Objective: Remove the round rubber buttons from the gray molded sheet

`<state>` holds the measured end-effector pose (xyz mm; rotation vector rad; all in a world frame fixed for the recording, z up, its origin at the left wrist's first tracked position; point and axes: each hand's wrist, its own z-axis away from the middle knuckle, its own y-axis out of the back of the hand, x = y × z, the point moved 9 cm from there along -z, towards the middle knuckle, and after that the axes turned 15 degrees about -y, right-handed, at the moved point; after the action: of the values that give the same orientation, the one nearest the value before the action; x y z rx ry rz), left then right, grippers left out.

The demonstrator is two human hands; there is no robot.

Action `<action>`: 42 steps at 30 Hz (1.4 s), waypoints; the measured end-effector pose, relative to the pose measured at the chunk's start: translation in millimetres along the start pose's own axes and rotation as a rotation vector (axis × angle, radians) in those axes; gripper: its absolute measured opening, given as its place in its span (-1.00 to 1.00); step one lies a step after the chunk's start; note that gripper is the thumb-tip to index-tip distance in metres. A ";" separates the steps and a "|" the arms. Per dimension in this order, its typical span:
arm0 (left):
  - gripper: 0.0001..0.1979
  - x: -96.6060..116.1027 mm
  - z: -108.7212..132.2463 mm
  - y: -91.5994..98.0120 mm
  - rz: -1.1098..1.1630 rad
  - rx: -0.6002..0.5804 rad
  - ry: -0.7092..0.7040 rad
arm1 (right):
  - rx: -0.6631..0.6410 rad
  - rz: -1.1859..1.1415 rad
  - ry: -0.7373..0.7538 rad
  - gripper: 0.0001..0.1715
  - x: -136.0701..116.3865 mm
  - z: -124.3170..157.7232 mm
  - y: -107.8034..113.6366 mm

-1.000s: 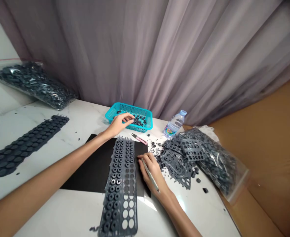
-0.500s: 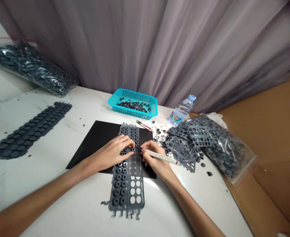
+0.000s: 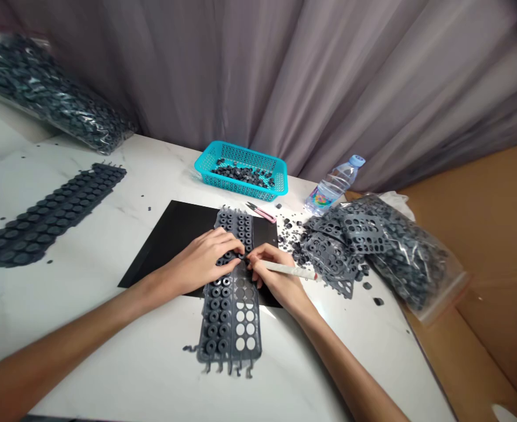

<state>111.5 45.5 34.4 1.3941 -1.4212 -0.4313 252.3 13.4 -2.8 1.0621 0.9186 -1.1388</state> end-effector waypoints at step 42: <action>-0.70 -11.1 14.8 -17.8 1.306 0.300 0.522 | 0.394 0.179 0.034 -0.69 -0.3 3.8 59.1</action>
<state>105.6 44.9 9.4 0.4663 -1.6350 0.9389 310.4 14.7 8.9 1.4559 0.6216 -1.1801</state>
